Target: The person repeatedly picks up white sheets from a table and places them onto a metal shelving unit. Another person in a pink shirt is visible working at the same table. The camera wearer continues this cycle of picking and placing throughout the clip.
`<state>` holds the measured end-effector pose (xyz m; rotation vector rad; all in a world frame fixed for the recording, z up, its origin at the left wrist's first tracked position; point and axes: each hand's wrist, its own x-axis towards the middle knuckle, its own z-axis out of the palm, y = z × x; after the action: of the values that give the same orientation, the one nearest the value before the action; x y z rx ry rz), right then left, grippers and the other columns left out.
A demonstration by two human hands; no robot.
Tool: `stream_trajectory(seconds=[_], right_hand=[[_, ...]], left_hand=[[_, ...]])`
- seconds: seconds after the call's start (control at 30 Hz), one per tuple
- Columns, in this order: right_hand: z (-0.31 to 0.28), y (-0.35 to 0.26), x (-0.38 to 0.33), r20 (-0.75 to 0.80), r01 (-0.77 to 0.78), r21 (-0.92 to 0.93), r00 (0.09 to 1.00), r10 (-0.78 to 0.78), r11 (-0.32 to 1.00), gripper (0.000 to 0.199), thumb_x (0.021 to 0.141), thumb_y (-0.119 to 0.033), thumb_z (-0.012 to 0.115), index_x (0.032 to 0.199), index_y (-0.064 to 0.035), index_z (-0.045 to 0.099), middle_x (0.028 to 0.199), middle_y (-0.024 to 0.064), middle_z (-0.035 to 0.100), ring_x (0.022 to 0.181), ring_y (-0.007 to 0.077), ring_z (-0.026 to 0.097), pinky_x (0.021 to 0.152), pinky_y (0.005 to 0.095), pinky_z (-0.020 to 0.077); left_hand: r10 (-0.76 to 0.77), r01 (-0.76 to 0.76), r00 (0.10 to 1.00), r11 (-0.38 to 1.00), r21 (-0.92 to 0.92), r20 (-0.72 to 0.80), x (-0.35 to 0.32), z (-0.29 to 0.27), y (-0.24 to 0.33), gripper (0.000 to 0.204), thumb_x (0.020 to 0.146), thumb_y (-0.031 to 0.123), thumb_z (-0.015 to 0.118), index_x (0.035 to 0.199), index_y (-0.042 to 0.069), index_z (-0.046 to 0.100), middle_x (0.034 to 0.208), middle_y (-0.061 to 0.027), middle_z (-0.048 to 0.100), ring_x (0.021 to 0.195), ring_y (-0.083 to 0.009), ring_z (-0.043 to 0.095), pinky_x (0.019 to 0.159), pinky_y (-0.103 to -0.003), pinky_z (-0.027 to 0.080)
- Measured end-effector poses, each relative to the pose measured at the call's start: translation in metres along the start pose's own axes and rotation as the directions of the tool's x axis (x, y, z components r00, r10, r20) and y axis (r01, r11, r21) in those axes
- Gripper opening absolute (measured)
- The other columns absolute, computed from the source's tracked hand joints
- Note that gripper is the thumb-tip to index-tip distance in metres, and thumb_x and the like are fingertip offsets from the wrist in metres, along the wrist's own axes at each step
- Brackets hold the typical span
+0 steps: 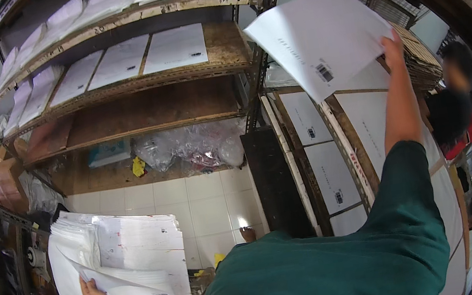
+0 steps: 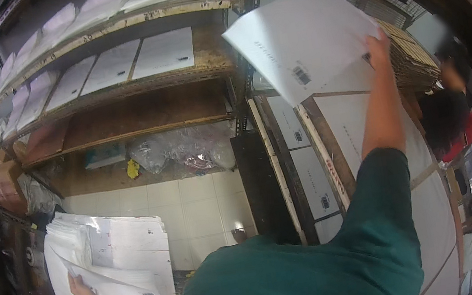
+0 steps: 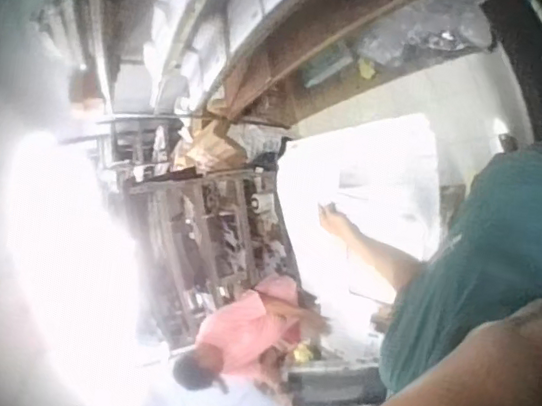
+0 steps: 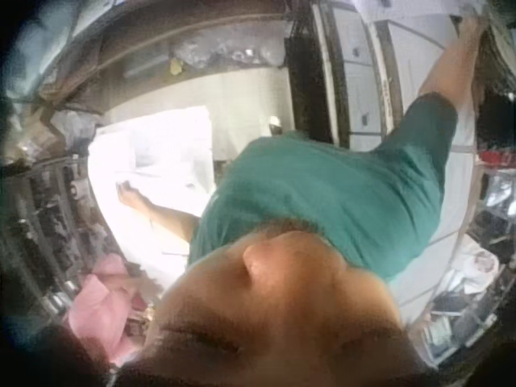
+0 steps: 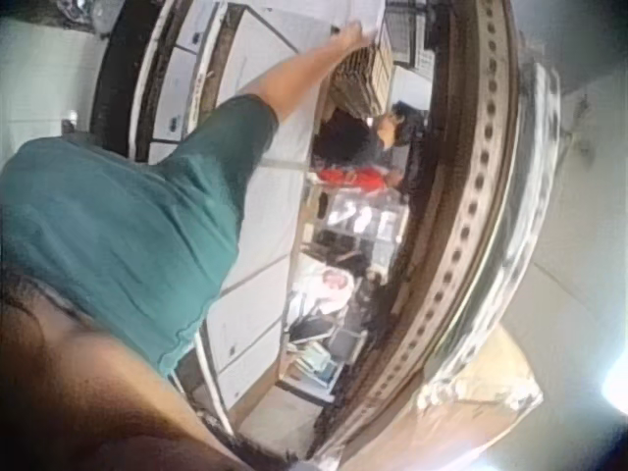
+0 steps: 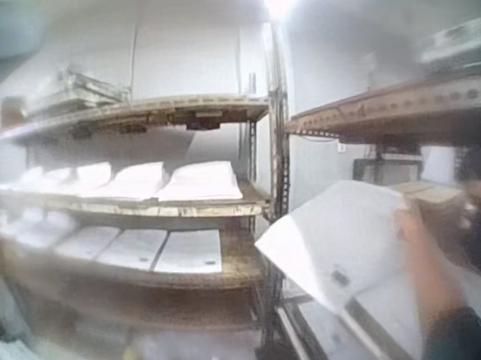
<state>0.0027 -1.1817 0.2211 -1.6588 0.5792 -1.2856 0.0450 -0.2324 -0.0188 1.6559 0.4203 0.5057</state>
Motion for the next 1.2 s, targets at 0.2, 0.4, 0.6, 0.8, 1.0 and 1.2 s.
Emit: stream_trajectory(seconds=[0.2, 0.4, 0.6, 0.8, 1.0, 1.2], right_hand=[[-0.066, 0.101, 0.018, -0.21, -0.266, -0.256, 0.954, 0.215, 0.929, 0.074, 0.069, -0.004, 0.057, 0.137, 0.002, 0.029, 0.121, 0.0184, 0.048, 0.096, 0.0245, 0.053, 0.08, 0.0334, 0.0447], [-0.095, 0.163, 0.028, -0.257, -0.333, -0.343, 0.933, 0.253, 0.878, 0.079, 0.067, -0.005, 0.052, 0.141, -0.0053, 0.025, 0.114, 0.0167, 0.05, 0.087, 0.0249, 0.052, 0.073, 0.0393, 0.0429], [-0.075, 0.133, 0.015, -0.234, -0.325, -0.375, 0.939, 0.25, 0.868, 0.078, 0.07, -0.007, 0.053, 0.142, -0.0062, 0.023, 0.116, 0.0161, 0.049, 0.09, 0.0258, 0.052, 0.079, 0.0412, 0.043], [-0.082, 0.135, 0.008, -0.233, -0.293, -0.388, 0.948, 0.215, 0.874, 0.08, 0.067, -0.005, 0.052, 0.141, -0.0045, 0.022, 0.122, 0.0176, 0.046, 0.096, 0.0269, 0.052, 0.079, 0.0405, 0.0439], [-0.091, 0.145, 0.009, -0.246, -0.238, -0.581, 0.963, 0.111, 0.778, 0.083, 0.065, -0.004, 0.053, 0.141, -0.0033, 0.021, 0.135, 0.0223, 0.035, 0.119, 0.0311, 0.041, 0.088, 0.0336, 0.0412], [-0.082, 0.128, 0.003, -0.393, -0.375, -0.684, 0.912, 0.116, 0.626, 0.08, 0.068, -0.011, 0.059, 0.141, -0.0088, 0.024, 0.139, 0.0231, 0.028, 0.123, 0.0364, 0.037, 0.097, 0.0403, 0.0378]], left_hand=[[0.04, -0.04, 0.999, 0.999, 0.004, -0.023, 0.014, 0.018, 0.017, 0.048, 0.077, 0.005, 0.043, 0.124, -0.005, 0.048, 0.112, -0.0138, 0.056, 0.096, -0.0193, 0.055, 0.088, -0.028, 0.041], [0.134, -0.134, 0.991, 0.991, -0.017, -0.012, 0.027, 0.052, 0.034, 0.046, 0.081, 0.009, 0.042, 0.124, -0.005, 0.048, 0.112, -0.0135, 0.056, 0.099, -0.0196, 0.053, 0.091, -0.028, 0.039], [0.189, -0.188, 0.981, 0.982, -0.01, 0.038, 0.027, 0.072, 0.052, 0.044, 0.083, 0.009, 0.04, 0.124, -0.005, 0.047, 0.114, -0.0144, 0.054, 0.101, -0.0198, 0.052, 0.093, -0.028, 0.037], [0.219, -0.219, 0.976, 0.973, -0.067, -0.009, 0.035, 0.084, 0.059, 0.043, 0.084, 0.008, 0.04, 0.124, -0.007, 0.047, 0.117, -0.0164, 0.053, 0.103, -0.021, 0.051, 0.094, -0.029, 0.037], [0.249, -0.246, 0.968, 0.966, -0.084, 0.019, 0.025, 0.092, 0.077, 0.044, 0.084, 0.009, 0.041, 0.124, -0.007, 0.046, 0.119, -0.0176, 0.052, 0.105, -0.0231, 0.051, 0.094, -0.031, 0.038], [0.194, -0.19, 0.981, 0.974, -0.121, 0.024, 0.006, 0.096, 0.099, 0.046, 0.081, 0.008, 0.045, 0.125, -0.006, 0.045, 0.122, -0.018, 0.05, 0.109, -0.0244, 0.05, 0.096, -0.031, 0.037]])
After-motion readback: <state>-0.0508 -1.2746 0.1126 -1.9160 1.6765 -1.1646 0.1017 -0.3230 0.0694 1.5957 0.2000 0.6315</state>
